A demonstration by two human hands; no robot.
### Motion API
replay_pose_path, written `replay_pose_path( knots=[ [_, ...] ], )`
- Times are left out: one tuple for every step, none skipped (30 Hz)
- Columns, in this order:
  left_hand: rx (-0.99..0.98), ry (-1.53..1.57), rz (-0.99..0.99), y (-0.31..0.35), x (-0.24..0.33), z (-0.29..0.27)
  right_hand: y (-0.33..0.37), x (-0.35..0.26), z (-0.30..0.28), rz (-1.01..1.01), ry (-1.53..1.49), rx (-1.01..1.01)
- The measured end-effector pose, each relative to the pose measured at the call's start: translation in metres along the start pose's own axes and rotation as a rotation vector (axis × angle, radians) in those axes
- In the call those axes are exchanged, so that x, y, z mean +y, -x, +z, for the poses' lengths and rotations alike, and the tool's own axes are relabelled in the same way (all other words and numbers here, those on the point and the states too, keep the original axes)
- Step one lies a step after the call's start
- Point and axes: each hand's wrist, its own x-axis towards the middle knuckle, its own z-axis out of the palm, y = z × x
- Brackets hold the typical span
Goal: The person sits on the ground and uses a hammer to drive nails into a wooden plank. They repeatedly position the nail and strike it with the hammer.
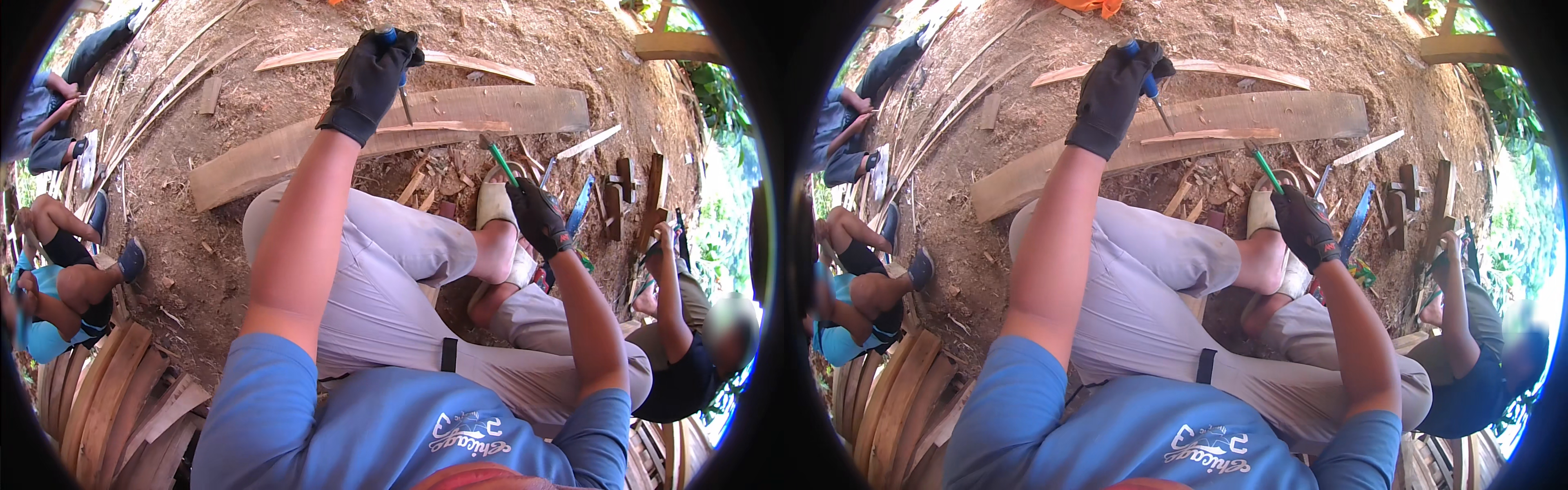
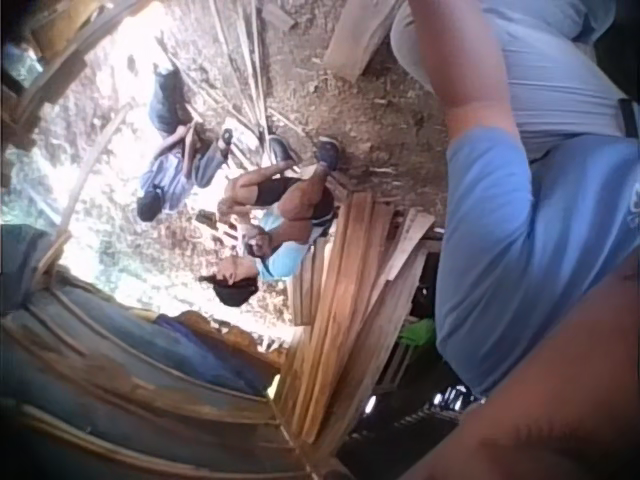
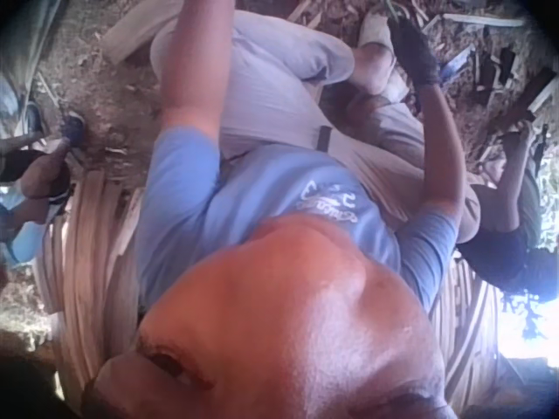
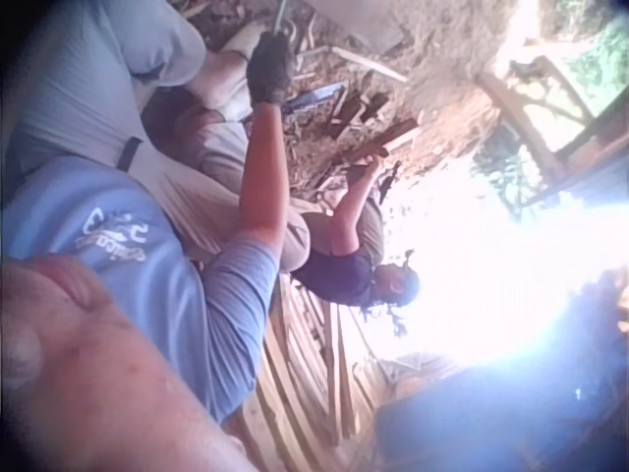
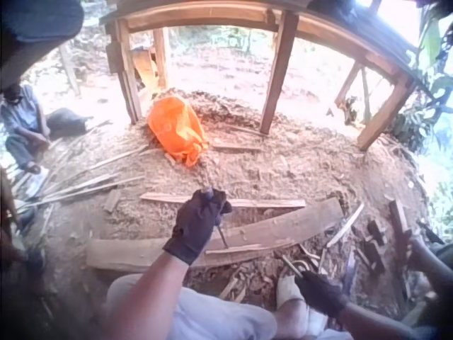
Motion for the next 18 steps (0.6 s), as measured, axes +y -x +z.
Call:
replay_pose_path(
  knots=[
    [-0.015,0.044,-0.03,0.001,0.001,0.001,-0.003,0.001,0.005,0.005,-0.003,0.01],
    [-0.012,0.044,-0.015,0.001,-0.001,0.0,-0.008,-0.002,0.008,0.068,0.007,-0.045],
    [-0.011,0.043,0.001,0.001,-0.004,0.0,-0.013,-0.001,0.011,0.081,-0.016,-0.046],
    [-0.01,0.043,0.016,0.001,-0.007,0.001,-0.017,-0.001,0.014,0.096,-0.039,-0.046],
    [-0.003,0.032,0.045,0.002,-0.007,0.003,-0.019,0.0,0.017,0.115,-0.062,-0.045],
    [0.003,0.021,0.075,0.003,-0.008,0.006,-0.02,0.002,0.019,0.131,-0.037,-0.031],
    [0.009,0.01,0.104,0.003,-0.008,0.008,-0.022,0.004,0.021,0.121,-0.023,-0.025],
    [-0.012,0.062,0.182,0.002,-0.012,0.01,-0.023,0.008,0.025,0.111,-0.007,-0.019],
    [-0.016,0.002,0.167,0.001,-0.015,0.009,-0.024,0.012,0.029,0.102,0.008,-0.013],
    [-0.021,-0.057,0.152,0.0,-0.019,0.009,-0.023,0.016,0.034,0.068,-0.012,0.039],
    [-0.031,-0.115,0.133,0.001,-0.017,0.01,-0.023,0.016,0.033,0.083,-0.039,0.013],
    [-0.03,-0.172,0.121,0.002,-0.016,0.011,-0.025,0.015,0.029,0.099,-0.067,-0.012],
    [-0.029,-0.23,0.11,0.005,-0.015,0.011,-0.026,0.015,0.028,0.115,-0.095,-0.037],
    [-0.028,-0.289,0.102,0.007,-0.012,0.011,-0.027,0.017,0.028,0.087,-0.091,-0.026],
    [-0.025,-0.214,0.107,0.008,-0.013,0.012,-0.027,0.018,0.029,0.104,-0.091,-0.034],
    [-0.021,-0.138,0.11,0.008,-0.014,0.012,-0.026,0.019,0.029,0.121,-0.091,-0.042],
    [-0.016,-0.061,0.118,0.007,-0.013,0.014,-0.027,0.019,0.028,0.136,-0.089,-0.045],
    [-0.009,-0.085,0.07,0.008,-0.011,0.015,-0.028,0.023,0.033,0.161,-0.095,-0.056]
  ],
)
